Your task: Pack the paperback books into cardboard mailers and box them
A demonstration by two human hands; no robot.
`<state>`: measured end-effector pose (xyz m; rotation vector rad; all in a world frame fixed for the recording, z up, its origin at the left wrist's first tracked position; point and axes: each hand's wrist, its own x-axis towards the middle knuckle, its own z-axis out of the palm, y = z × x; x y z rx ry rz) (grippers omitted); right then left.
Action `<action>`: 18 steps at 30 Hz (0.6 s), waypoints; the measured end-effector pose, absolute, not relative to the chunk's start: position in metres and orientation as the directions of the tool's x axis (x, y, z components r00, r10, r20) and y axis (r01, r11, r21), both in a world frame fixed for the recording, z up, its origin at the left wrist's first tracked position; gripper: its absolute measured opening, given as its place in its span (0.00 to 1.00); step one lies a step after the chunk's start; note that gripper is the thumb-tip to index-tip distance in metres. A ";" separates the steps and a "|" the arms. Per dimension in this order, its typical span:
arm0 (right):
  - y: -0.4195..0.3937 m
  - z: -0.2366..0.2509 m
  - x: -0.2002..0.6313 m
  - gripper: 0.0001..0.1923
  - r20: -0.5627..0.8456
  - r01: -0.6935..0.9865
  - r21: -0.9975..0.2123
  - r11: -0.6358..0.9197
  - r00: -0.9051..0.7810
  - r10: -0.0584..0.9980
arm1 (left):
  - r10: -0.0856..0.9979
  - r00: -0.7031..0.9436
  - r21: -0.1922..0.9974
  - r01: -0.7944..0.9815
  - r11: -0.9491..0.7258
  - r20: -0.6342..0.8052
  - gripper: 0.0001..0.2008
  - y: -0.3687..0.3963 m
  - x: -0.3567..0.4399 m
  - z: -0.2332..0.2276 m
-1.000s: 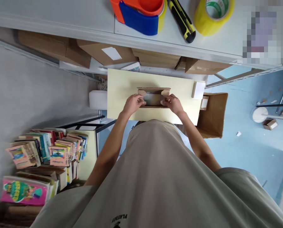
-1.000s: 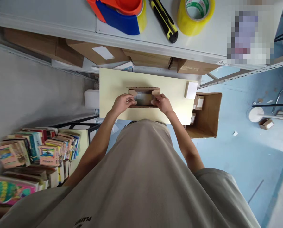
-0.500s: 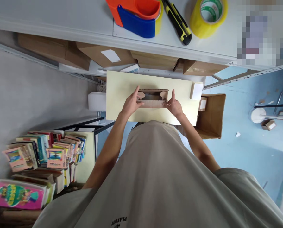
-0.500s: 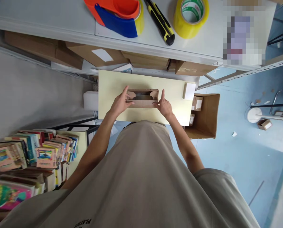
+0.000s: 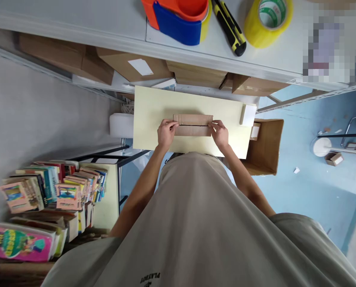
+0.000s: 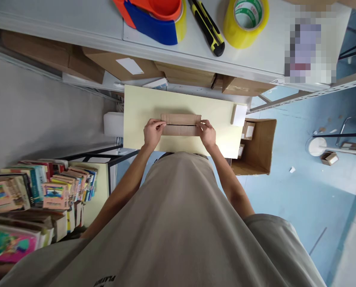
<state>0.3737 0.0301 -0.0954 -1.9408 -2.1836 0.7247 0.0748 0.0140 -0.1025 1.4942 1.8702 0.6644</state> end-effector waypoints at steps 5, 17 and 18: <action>0.018 -0.102 0.358 0.28 -0.220 0.936 -0.344 0.067 -0.149 0.964 | 0.962 -0.241 0.697 0.667 0.262 -0.130 0.07 0.014 0.085 -0.112; 0.027 -0.094 0.369 0.27 -0.224 0.888 -0.459 0.029 -0.148 0.963 | 0.977 -0.133 0.751 0.624 0.213 -0.167 0.10 0.016 0.067 -0.107; 0.028 -0.089 0.369 0.26 -0.241 0.890 -0.455 0.026 -0.151 0.959 | 0.976 -0.121 0.755 0.619 0.217 -0.181 0.10 0.018 0.065 -0.104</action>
